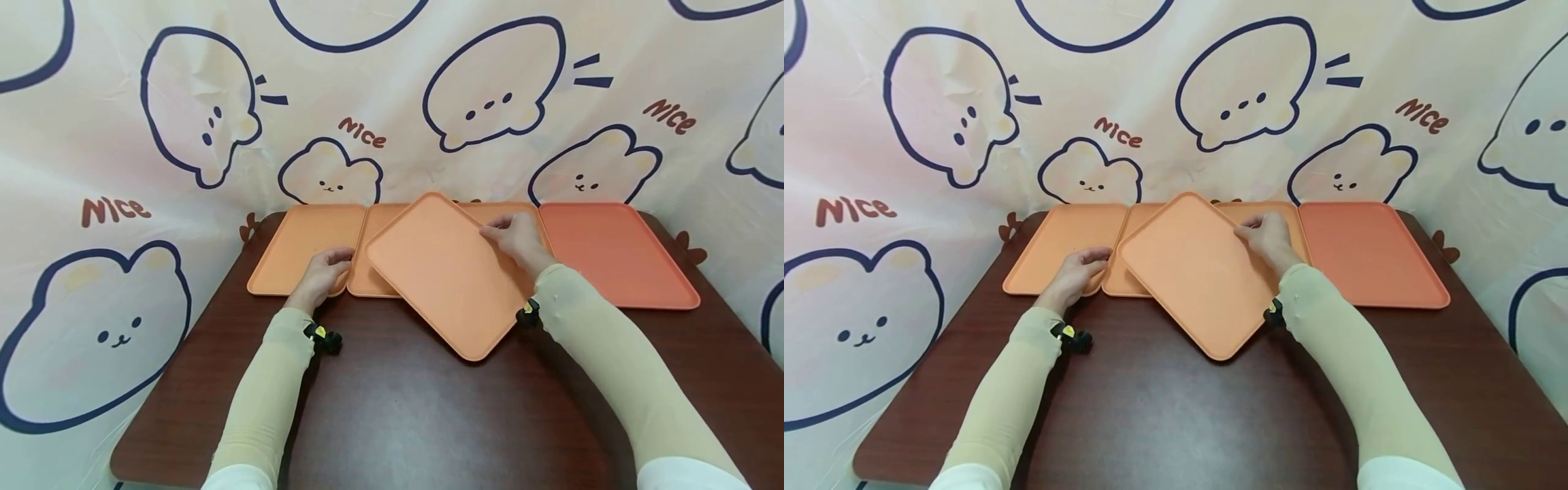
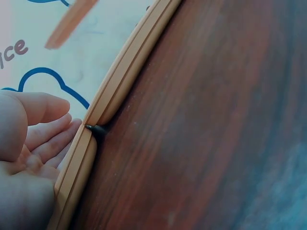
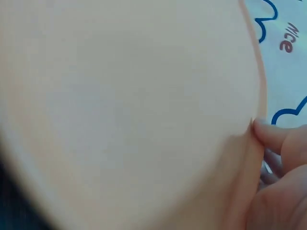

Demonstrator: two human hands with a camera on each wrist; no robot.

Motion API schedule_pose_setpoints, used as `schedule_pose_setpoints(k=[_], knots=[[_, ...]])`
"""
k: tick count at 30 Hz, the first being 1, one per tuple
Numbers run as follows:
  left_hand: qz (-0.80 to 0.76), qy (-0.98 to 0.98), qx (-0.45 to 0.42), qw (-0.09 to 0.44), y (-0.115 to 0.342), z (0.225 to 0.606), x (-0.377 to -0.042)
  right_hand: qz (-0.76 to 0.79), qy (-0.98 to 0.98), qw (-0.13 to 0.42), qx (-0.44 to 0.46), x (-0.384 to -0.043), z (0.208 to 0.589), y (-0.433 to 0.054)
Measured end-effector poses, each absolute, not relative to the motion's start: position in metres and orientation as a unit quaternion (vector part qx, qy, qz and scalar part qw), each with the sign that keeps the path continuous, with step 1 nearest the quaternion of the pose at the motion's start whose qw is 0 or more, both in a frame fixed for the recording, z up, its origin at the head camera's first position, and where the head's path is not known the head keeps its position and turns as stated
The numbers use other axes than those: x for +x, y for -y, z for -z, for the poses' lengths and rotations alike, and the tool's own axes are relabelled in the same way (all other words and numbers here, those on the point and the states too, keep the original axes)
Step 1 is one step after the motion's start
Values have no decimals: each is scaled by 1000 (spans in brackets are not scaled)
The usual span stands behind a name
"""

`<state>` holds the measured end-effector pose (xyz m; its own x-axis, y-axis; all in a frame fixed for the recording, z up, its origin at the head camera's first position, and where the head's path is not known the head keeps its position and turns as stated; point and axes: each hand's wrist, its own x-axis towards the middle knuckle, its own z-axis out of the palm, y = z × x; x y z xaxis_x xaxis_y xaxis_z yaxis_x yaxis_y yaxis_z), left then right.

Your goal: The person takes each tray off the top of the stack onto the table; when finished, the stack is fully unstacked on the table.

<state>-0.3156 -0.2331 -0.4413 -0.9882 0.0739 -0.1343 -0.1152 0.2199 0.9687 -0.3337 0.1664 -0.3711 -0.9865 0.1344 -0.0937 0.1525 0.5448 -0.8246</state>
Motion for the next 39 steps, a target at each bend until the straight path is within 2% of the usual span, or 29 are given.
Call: schedule_pose_setpoints(k=[18, 29, 33, 39], knots=[[-619, -781, -21, 81, 235, 438, -314, 391, -913, 37, -110, -318, 377, -175], [-618, -782, -16, 80, 235, 438, -315, 342, -909, 70, -229, -295, 381, -158], [-617, -783, -17, 80, 235, 441, -316, 344, -900, 95, -249, -288, 389, -153], [-620, -781, -17, 77, 234, 441, -314, 360, -899, 104, -225, -280, 402, -150]])
